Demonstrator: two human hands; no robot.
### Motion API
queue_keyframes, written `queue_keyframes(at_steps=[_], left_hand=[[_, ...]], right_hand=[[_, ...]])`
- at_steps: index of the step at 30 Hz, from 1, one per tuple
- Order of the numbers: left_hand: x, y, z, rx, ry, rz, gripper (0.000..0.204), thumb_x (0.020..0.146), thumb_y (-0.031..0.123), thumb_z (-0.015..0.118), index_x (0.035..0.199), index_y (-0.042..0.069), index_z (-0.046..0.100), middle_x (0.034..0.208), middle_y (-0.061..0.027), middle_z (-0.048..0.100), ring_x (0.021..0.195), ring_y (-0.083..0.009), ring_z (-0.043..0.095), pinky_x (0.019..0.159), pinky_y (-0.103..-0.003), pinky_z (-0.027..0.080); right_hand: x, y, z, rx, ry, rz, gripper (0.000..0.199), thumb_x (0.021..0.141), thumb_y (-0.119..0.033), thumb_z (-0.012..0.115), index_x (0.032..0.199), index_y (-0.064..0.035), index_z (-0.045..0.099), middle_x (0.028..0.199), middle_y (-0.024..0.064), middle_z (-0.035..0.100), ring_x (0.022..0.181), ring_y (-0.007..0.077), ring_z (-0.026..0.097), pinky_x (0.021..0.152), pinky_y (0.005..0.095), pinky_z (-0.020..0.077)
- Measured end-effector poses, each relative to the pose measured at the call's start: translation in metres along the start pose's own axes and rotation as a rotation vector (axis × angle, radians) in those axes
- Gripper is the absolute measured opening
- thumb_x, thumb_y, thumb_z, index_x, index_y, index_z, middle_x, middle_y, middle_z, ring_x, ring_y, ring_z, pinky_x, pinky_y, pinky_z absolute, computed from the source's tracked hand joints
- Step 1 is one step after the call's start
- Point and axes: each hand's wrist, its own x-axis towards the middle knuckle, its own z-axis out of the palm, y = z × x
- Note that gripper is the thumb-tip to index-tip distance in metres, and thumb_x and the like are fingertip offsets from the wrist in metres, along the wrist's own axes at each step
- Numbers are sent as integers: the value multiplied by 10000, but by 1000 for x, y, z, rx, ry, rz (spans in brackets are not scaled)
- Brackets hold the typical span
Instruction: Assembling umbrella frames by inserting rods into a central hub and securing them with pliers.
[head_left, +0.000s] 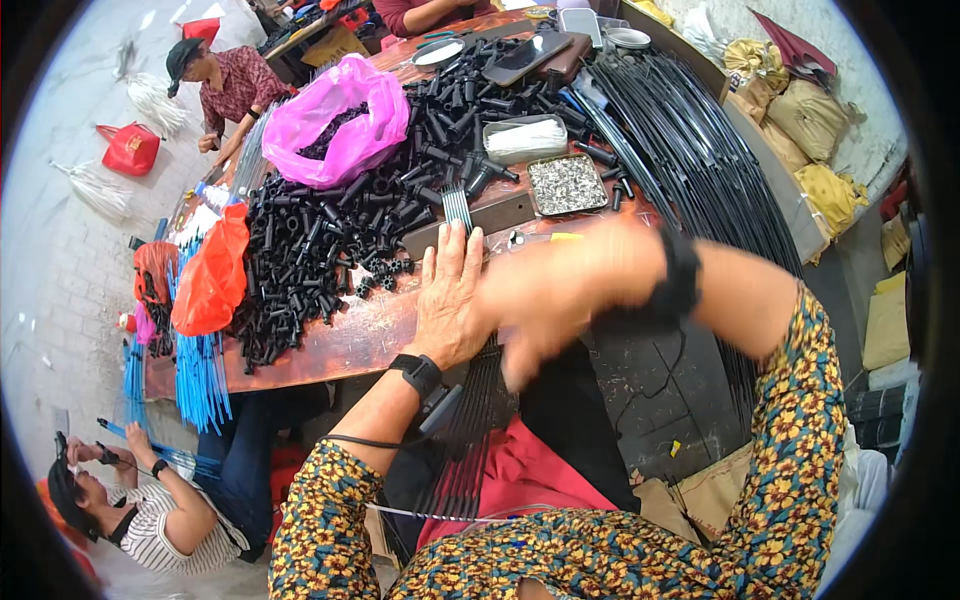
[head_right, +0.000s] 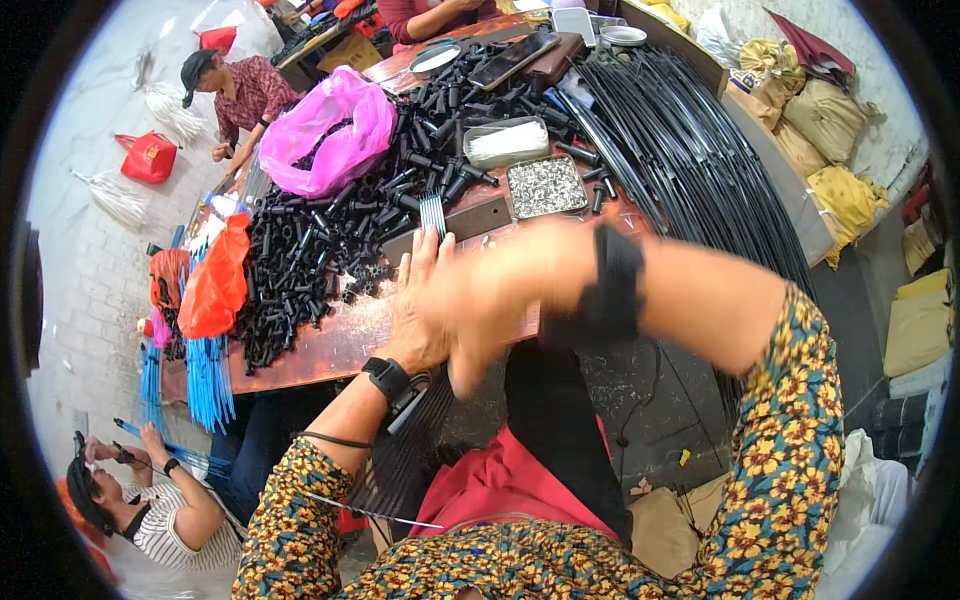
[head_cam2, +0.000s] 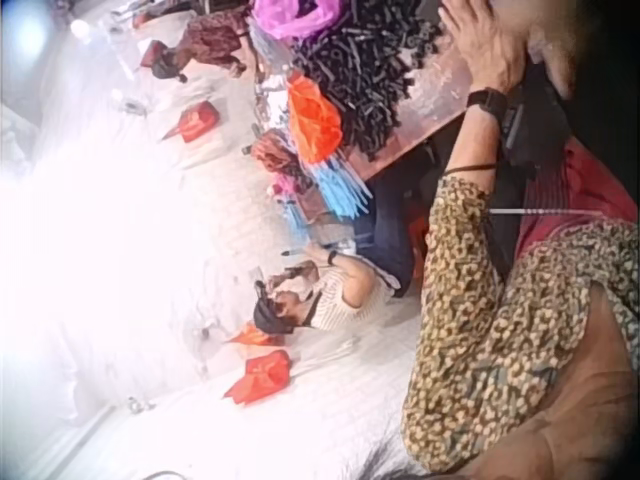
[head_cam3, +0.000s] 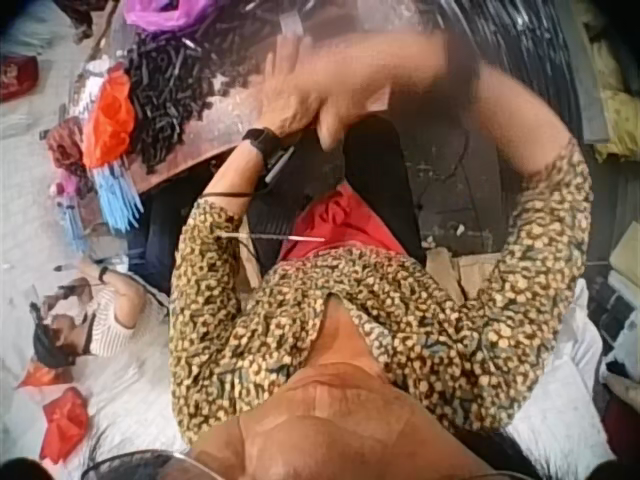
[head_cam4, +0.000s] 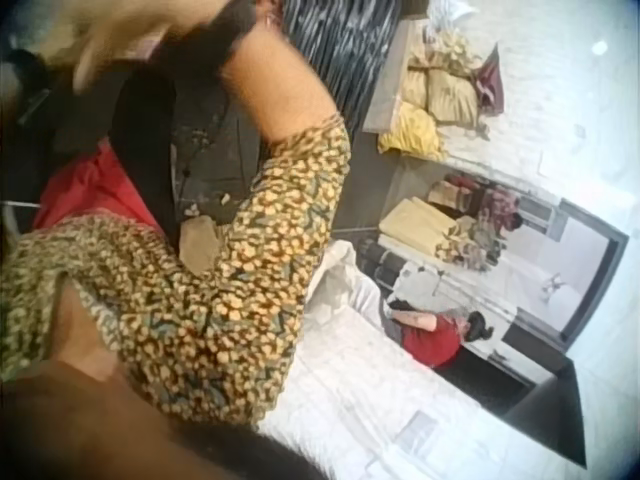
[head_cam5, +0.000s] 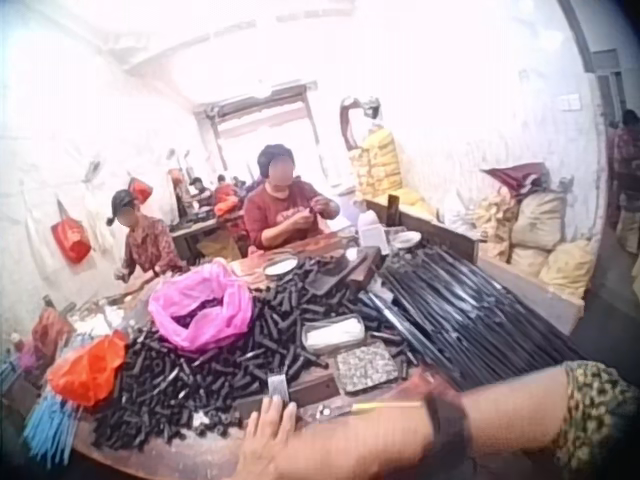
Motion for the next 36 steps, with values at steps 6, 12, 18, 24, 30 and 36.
queue_keyframes(at_steps=[6,12,18,24,30,36], left_hand=[[5,9,-4,-43,38,-41,662,905,296,543,1453,4,314,1529,-243,217,1441,-396,163,1153,-511,145],[6,11,-9,-67,-27,-95,667,906,313,545,1456,9,321,1527,-240,240,1439,-381,195,1156,-513,147],[7,12,-10,-87,-57,-80,673,903,294,557,1463,15,312,1531,-242,227,1443,-380,187,1156,-514,135],[7,10,-9,-72,-78,-87,681,903,279,554,1475,20,289,1541,-237,205,1449,-379,162,1160,-510,119],[6,9,-9,-52,-101,-102,687,907,273,544,1484,23,267,1550,-232,184,1454,-379,142,1161,-512,109],[7,10,-9,-49,-100,-94,681,915,279,534,1484,19,264,1551,-231,181,1455,-378,139,1161,-510,114]], right_hand=[[-7,162,-63,-139,449,785,92,612,-47,641,664,12,689,651,205,644,650,344,671,606,389,532],[-2,202,-47,-319,573,787,164,731,22,576,868,52,661,920,271,666,912,418,657,760,454,541],[-7,215,-35,-381,797,682,76,680,-4,627,725,9,687,759,246,660,754,397,666,673,439,535],[-15,196,-43,-365,901,722,91,668,-14,612,702,0,695,723,241,651,713,396,666,660,452,531],[-2,145,-17,17,604,415,131,703,-38,662,813,6,718,731,196,678,710,307,689,673,390,538],[7,137,4,50,632,424,244,791,-56,659,1026,-49,721,877,205,696,826,354,680,741,395,532]])
